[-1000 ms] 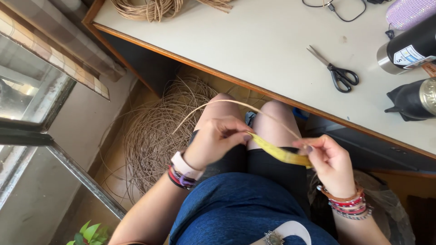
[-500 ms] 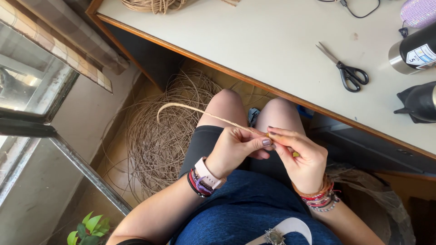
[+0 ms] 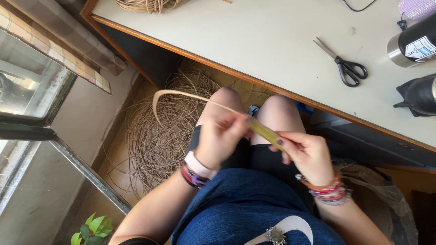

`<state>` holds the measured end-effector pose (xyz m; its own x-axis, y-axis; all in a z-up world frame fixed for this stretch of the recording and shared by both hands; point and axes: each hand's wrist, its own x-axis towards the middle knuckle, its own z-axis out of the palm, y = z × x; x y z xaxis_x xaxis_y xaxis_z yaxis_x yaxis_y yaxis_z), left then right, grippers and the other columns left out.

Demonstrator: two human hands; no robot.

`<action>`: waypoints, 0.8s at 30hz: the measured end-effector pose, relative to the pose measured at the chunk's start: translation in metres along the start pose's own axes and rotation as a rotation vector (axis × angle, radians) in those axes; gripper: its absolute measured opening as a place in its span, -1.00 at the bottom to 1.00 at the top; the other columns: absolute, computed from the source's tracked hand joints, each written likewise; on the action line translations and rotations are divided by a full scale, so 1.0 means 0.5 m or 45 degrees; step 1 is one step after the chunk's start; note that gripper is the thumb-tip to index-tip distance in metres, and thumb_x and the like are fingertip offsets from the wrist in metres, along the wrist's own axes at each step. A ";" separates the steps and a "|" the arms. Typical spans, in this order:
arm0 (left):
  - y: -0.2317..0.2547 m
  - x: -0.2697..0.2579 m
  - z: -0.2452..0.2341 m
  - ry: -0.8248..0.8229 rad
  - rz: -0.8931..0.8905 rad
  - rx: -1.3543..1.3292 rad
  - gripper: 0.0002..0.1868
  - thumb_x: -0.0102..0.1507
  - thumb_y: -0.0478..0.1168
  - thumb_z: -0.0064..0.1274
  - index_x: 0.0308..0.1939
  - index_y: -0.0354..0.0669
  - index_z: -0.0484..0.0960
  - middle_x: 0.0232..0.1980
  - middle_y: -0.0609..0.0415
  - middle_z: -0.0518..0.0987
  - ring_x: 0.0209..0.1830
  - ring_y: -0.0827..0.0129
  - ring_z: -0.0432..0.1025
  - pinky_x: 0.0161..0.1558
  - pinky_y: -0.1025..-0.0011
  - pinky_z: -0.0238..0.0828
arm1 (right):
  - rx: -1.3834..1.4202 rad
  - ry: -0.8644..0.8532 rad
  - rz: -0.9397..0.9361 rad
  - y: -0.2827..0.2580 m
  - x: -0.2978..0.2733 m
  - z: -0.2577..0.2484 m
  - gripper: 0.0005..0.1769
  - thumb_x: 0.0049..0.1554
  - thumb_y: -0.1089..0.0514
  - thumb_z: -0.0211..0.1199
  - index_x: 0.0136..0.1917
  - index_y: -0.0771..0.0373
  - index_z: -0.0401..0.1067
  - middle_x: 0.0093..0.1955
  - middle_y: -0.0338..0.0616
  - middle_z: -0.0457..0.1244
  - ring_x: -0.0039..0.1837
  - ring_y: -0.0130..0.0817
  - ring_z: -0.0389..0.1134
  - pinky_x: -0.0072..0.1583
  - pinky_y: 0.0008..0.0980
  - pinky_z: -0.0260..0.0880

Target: Measure and cut wicker strips using a tape measure and scissors

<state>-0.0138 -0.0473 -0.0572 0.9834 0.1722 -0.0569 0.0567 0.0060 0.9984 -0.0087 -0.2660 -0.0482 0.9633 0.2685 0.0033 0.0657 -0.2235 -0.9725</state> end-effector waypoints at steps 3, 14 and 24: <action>0.021 0.029 -0.066 0.179 0.025 -0.101 -0.85 0.28 -0.30 0.12 -0.33 -0.23 0.77 -0.53 -0.03 0.69 -0.49 0.45 0.57 -0.31 0.42 0.61 | 0.031 -0.035 0.199 0.022 -0.024 -0.064 -0.80 0.15 0.32 0.26 0.00 0.52 0.57 -0.42 0.21 0.40 -0.52 -0.44 0.28 -0.41 -0.47 0.27; 0.040 0.043 -0.246 0.240 -0.276 0.312 -0.74 0.34 -0.15 0.02 -0.33 -0.12 0.75 -0.59 0.15 0.60 -0.64 0.53 0.41 -0.46 0.53 0.43 | -0.193 -0.281 0.635 0.068 -0.052 -0.207 -0.72 0.15 0.29 0.25 -0.03 0.55 0.70 -0.36 0.12 0.46 -0.44 -0.32 0.28 -0.34 -0.39 0.38; 0.014 -0.032 -0.004 -0.638 0.689 0.964 -0.52 0.34 0.26 -0.14 -0.01 0.06 0.68 -0.01 0.11 0.61 0.24 0.07 0.39 0.32 -0.06 0.06 | -0.574 -0.622 0.333 -0.019 0.010 -0.063 -0.82 0.08 0.16 0.30 -0.19 0.16 0.72 -0.43 -0.33 0.52 -0.49 -0.57 0.37 -0.32 -0.57 0.40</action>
<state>-0.0294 -0.0480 -0.0493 0.8589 -0.4588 0.2275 -0.4874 -0.5958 0.6384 0.0038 -0.2918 -0.0316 0.7426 0.5185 -0.4240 0.0514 -0.6753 -0.7357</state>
